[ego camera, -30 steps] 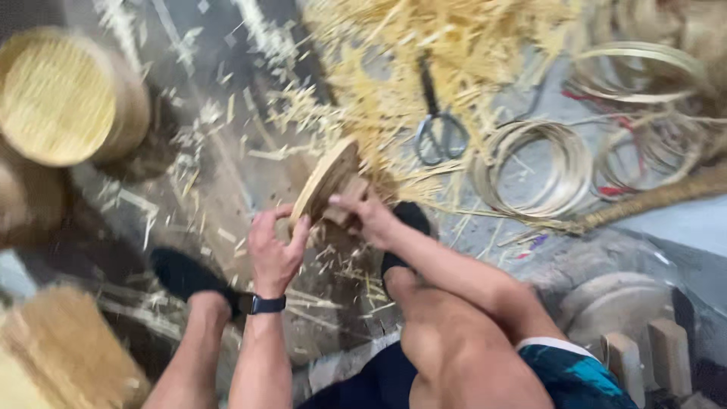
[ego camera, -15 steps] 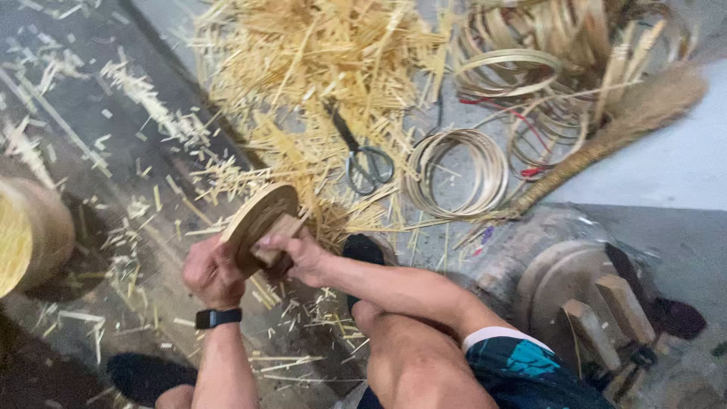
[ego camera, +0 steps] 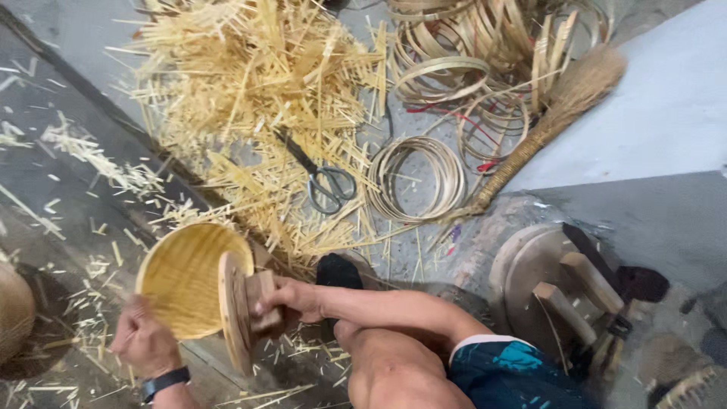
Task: The person sits on the floor and repeatedly trims the edges of woven bamboo mats using shears. They place a wooden block inside each mat to hold it steady, cut the excess strands, and then stack the finished pieces.
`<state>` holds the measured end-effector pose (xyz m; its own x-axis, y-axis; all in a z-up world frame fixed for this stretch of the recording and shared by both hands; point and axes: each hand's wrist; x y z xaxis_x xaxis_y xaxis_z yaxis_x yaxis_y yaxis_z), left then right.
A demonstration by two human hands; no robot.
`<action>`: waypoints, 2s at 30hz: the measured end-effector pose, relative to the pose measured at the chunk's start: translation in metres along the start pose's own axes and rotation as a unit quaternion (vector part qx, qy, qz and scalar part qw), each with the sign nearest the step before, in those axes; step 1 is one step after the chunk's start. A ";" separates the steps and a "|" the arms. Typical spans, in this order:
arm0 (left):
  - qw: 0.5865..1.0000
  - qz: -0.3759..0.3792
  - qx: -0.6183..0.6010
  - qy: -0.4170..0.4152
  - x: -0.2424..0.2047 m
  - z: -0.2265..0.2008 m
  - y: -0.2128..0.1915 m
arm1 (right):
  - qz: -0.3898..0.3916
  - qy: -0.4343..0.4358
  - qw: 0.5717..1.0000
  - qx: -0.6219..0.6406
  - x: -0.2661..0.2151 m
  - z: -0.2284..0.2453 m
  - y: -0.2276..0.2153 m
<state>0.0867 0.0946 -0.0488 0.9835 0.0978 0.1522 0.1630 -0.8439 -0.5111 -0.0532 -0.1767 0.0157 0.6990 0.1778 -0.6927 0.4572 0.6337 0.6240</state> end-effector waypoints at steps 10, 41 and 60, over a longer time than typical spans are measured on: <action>0.784 0.336 0.142 -0.502 -0.067 0.097 -0.051 | 0.028 -0.095 0.995 -0.012 -0.016 0.024 -0.031; 0.921 0.167 -0.013 -0.352 -0.028 0.085 -0.049 | -0.193 -0.081 0.909 -0.360 0.056 -0.035 -0.036; 0.976 0.190 0.014 -0.101 -0.010 -0.048 -0.062 | -0.169 -0.299 0.772 -0.535 -0.008 -0.053 -0.059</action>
<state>0.0626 0.1208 0.0220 0.9682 -0.1162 -0.2215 -0.2184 -0.8246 -0.5219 -0.1148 -0.1760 -0.0348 0.9146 -0.3102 -0.2592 0.1773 0.8841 -0.4323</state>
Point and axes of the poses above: each hand's wrist, its own x-axis towards the middle knuckle, its own y-axis out of the palm, z = x × y, and after that the axes turned 11 degrees about -z, right-handed
